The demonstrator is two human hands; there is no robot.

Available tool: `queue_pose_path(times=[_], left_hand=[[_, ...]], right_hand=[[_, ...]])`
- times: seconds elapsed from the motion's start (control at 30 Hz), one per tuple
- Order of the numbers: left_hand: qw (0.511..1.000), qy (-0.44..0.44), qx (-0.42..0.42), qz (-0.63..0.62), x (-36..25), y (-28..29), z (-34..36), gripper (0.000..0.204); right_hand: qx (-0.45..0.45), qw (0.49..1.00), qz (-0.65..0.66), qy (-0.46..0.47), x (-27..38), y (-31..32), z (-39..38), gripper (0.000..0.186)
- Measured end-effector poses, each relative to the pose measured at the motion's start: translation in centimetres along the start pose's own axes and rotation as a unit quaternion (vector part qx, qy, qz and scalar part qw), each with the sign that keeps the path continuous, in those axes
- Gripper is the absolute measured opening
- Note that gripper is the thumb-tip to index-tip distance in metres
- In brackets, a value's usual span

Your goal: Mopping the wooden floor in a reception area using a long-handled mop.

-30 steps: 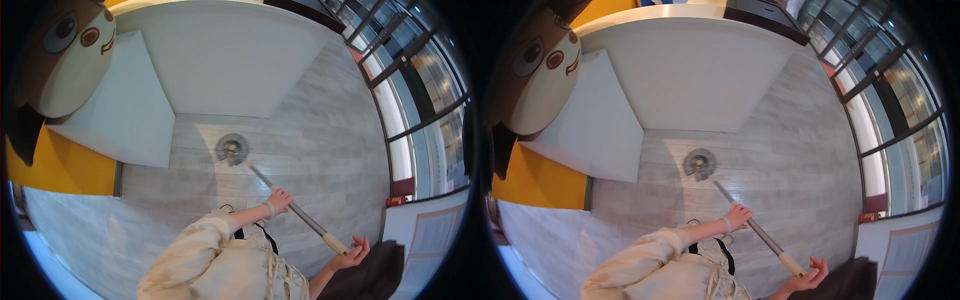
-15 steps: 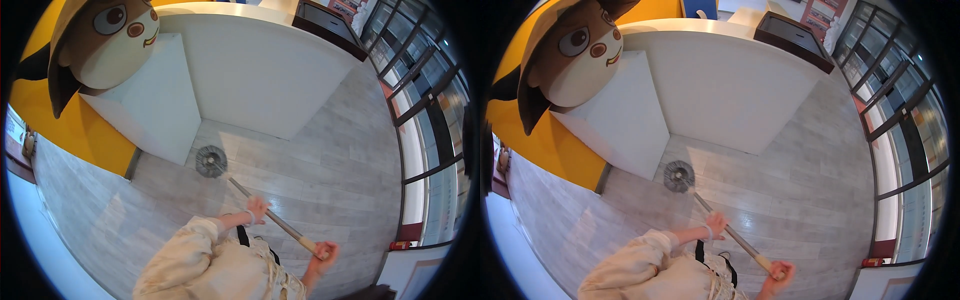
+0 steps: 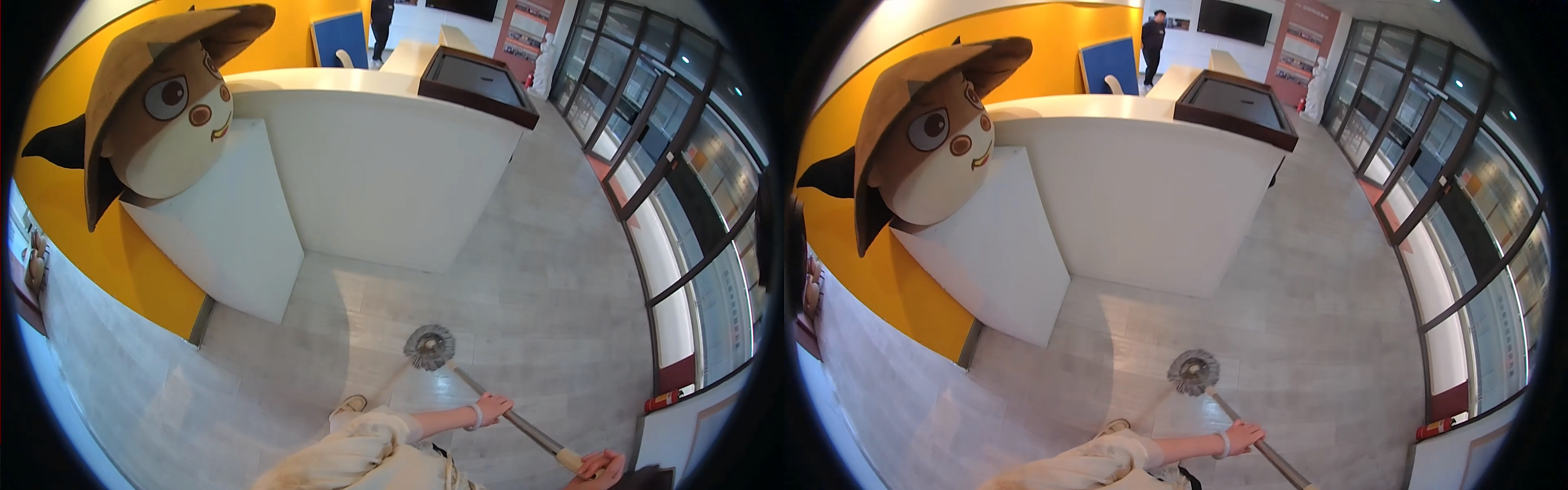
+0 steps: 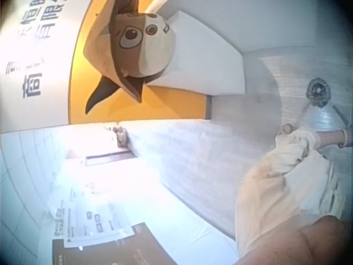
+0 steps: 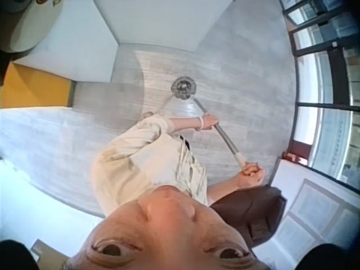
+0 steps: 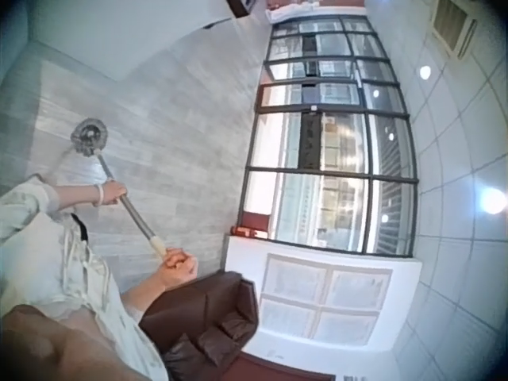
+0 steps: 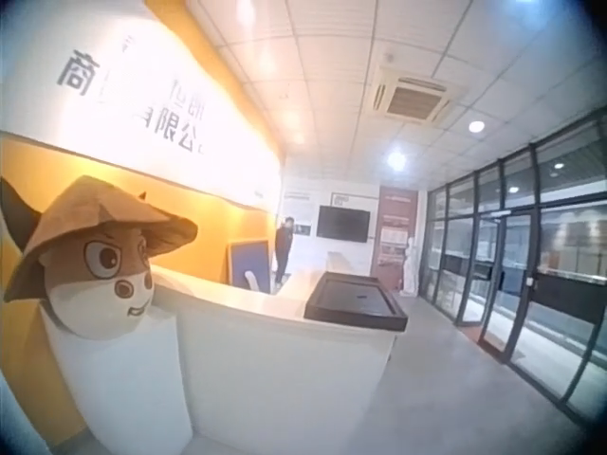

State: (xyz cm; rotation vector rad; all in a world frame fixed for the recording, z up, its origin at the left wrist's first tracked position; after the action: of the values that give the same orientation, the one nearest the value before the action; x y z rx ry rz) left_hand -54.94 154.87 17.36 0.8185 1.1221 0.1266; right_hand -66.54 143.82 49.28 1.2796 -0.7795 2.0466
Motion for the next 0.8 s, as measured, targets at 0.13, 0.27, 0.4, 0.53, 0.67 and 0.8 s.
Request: queue_pose_path(times=[0.13,0.27,0.4,0.53,0.67,0.8], left_hand=[[0.995,0.013,-0.082,0.051,0.8,0.7,-3.1,0.053],[0.976,0.156,-0.051,0.14,6.7,1.9,-8.8,0.061],[0.929,0.325,-0.033,0.174,13.9,2.3,-17.2,0.063],[0.817,0.54,-0.014,0.204,15.1,3.8,-23.6,0.09],[0.839,0.511,-0.03,0.183,12.2,3.7,-23.0,0.091],[0.924,0.323,-0.045,0.2,8.1,-0.3,-14.8,0.088]], right_hand=[[0.07,0.99,0.066,-0.099,-3.5,0.6,3.2,0.027],[0.129,0.958,0.144,-0.214,-13.8,-1.5,2.7,0.024],[0.235,0.87,0.141,-0.411,-21.5,-3.8,-4.8,0.022],[0.313,0.847,0.097,-0.418,-22.0,-4.0,-12.2,0.022],[0.33,0.862,0.069,-0.38,-21.3,-1.9,-10.2,0.018],[0.318,0.909,0.076,-0.258,-17.3,1.5,-0.1,0.026]])
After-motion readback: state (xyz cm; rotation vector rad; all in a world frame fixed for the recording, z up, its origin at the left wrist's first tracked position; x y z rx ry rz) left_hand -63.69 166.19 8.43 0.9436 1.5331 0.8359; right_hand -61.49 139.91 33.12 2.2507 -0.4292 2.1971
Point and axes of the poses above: each hand's wrist, its own z-axis towards the middle knuckle, its own y-axis out of the back of the hand, x = y × z, the point moved 4 cm from there along z, towards the middle knuckle, and after that the axes turned 14 degrees about -x, right-handed, at the moved point
